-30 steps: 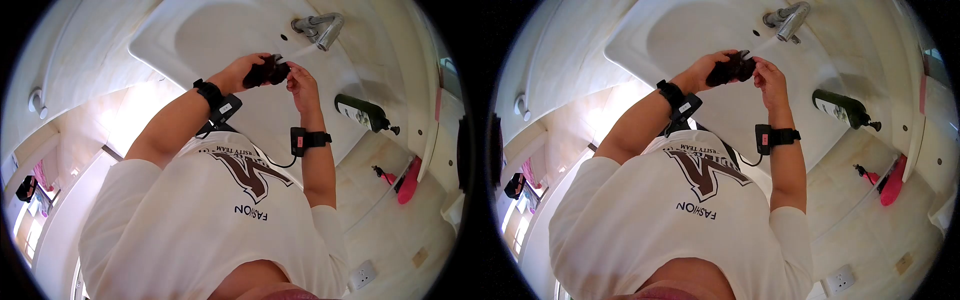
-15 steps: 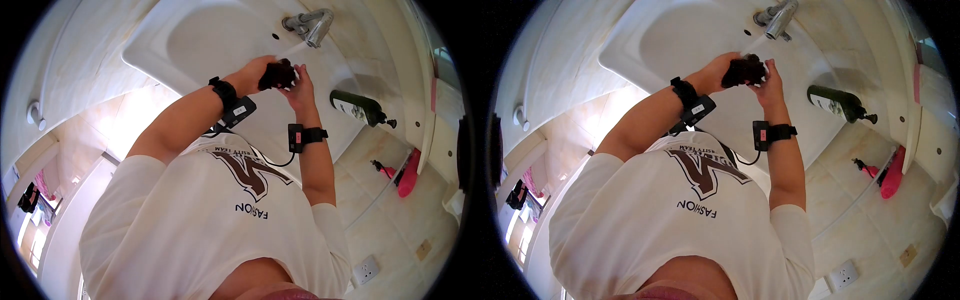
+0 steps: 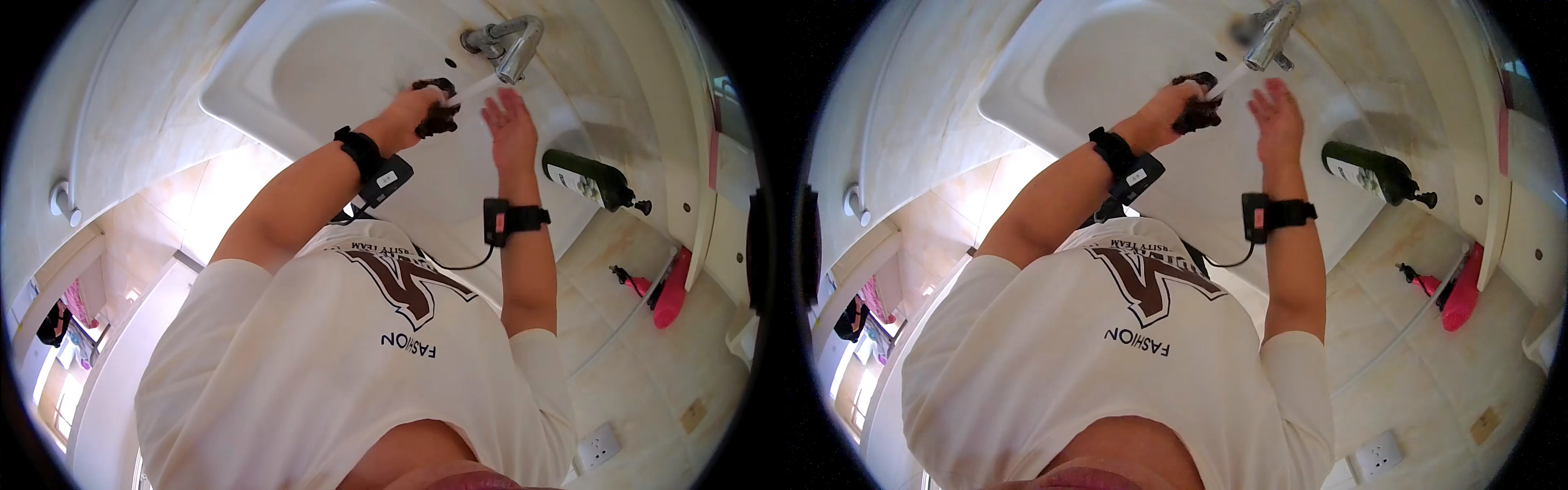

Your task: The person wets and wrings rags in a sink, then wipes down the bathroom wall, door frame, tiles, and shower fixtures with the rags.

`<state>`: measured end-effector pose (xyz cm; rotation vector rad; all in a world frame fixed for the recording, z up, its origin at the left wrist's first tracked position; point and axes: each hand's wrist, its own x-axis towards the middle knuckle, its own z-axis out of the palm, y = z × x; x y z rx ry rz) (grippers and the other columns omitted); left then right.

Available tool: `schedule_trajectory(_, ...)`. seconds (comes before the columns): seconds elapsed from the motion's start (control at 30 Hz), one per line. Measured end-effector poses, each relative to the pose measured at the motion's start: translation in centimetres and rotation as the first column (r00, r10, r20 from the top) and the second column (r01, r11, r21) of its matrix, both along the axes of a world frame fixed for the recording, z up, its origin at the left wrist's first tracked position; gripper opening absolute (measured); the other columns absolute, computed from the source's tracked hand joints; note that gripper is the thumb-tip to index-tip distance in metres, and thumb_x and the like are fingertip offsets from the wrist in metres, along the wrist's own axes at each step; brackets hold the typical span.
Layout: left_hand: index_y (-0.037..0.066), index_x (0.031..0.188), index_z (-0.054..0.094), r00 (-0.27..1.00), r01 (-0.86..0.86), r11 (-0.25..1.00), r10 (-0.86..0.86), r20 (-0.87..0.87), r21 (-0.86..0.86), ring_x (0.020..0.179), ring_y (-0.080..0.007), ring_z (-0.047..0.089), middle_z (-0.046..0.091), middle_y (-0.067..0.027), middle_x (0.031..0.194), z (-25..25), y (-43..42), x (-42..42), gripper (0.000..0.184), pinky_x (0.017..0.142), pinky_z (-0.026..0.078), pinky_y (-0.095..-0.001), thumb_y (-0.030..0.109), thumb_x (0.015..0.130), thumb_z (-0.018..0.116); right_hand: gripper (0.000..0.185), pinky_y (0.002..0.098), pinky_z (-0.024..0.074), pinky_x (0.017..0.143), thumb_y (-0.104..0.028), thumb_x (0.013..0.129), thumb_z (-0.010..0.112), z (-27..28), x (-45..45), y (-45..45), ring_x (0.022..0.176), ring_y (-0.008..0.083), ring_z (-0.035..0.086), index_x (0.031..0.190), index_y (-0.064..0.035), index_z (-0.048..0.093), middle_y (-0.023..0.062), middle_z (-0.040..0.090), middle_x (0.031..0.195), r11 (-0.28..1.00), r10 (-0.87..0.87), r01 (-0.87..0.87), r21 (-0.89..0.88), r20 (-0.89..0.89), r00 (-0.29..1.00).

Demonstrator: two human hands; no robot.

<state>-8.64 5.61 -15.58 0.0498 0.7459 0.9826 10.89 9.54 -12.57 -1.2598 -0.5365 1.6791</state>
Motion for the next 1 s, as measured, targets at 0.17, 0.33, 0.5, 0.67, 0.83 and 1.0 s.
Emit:
schedule_trajectory(0.17,0.005,0.100,0.057,0.999,-0.003,0.994,-0.003,-0.051,-0.106,0.081,-0.0200,0.066,0.066,-0.0084,0.095,0.5,-0.5,0.9,0.015,0.076,0.058,-0.0356,0.014,0.089,0.056,0.050,0.0397,0.0255,0.111,-0.022,0.094,0.056,-1.6,1.4,4.8,0.131,0.0242,0.039,0.138,-0.0018,0.041,0.0095,0.045,0.141,0.979,-0.195,0.177,0.104,0.200,0.960)
schedule_trajectory(0.33,0.005,0.105,0.056,0.983,-0.001,0.978,-0.038,-0.182,-0.209,0.083,-0.0209,0.066,0.065,-0.0080,0.095,-0.7,-1.7,0.7,0.020,0.077,0.058,-0.0363,0.015,0.088,0.058,0.057,0.0383,0.0159,0.114,-0.028,0.093,0.059,-1.3,-0.5,5.4,0.136,0.0153,0.030,0.142,-0.0055,0.039,0.0048,0.041,0.144,0.968,0.007,-0.051,0.245,0.176,0.984)
schedule_trajectory(0.5,0.005,0.110,0.055,0.987,0.035,0.980,-0.065,-0.148,-0.195,0.087,-0.0223,0.064,0.062,-0.0093,0.099,0.3,-2.5,1.3,0.026,0.073,0.057,-0.0378,0.013,0.085,0.059,0.060,0.0417,0.0178,0.113,-0.040,0.094,0.056,0.9,-0.7,2.8,0.136,0.0176,0.029,0.140,-0.0050,0.041,0.0044,0.040,0.145,0.990,0.035,-0.045,0.131,0.081,0.996)
schedule_trajectory(0.67,0.005,0.126,0.052,0.961,0.136,0.988,-0.112,-0.254,0.076,0.101,-0.0237,0.060,0.060,-0.0097,0.113,1.6,-3.0,3.6,0.045,0.086,0.050,-0.0348,0.006,0.080,0.054,0.050,0.0423,0.0359,0.103,-0.052,0.095,0.050,-0.6,-1.2,-4.0,0.122,0.0194,0.045,0.125,-0.0129,0.052,0.0046,0.052,0.128,0.967,0.042,-0.060,-0.246,-0.079,0.996)
schedule_trajectory(0.83,0.008,0.125,0.058,0.035,0.518,0.752,0.457,-0.889,0.408,0.121,-0.0288,0.049,0.056,-0.0116,0.128,2.4,-3.3,6.8,0.041,0.104,0.036,-0.0353,0.020,0.085,0.061,0.034,0.0367,0.0438,0.094,-0.039,0.099,0.046,0.9,-4.4,-8.2,0.109,0.0189,0.054,0.119,-0.0121,0.052,0.0031,0.057,0.114,0.982,-0.029,-0.077,-0.173,-0.540,0.841)
schedule_trajectory(1.0,0.004,0.101,0.063,0.177,0.431,0.700,0.553,-0.815,0.569,0.103,-0.0310,0.055,0.063,-0.0128,0.107,2.9,-4.0,6.7,0.024,0.090,0.043,-0.0391,0.025,0.091,0.058,0.035,0.0350,0.0484,0.086,-0.029,0.099,0.047,0.2,-4.5,-7.2,0.101,0.0207,0.057,0.123,-0.0038,0.047,0.0091,0.057,0.112,0.993,-0.052,0.024,-0.120,-0.240,0.969)
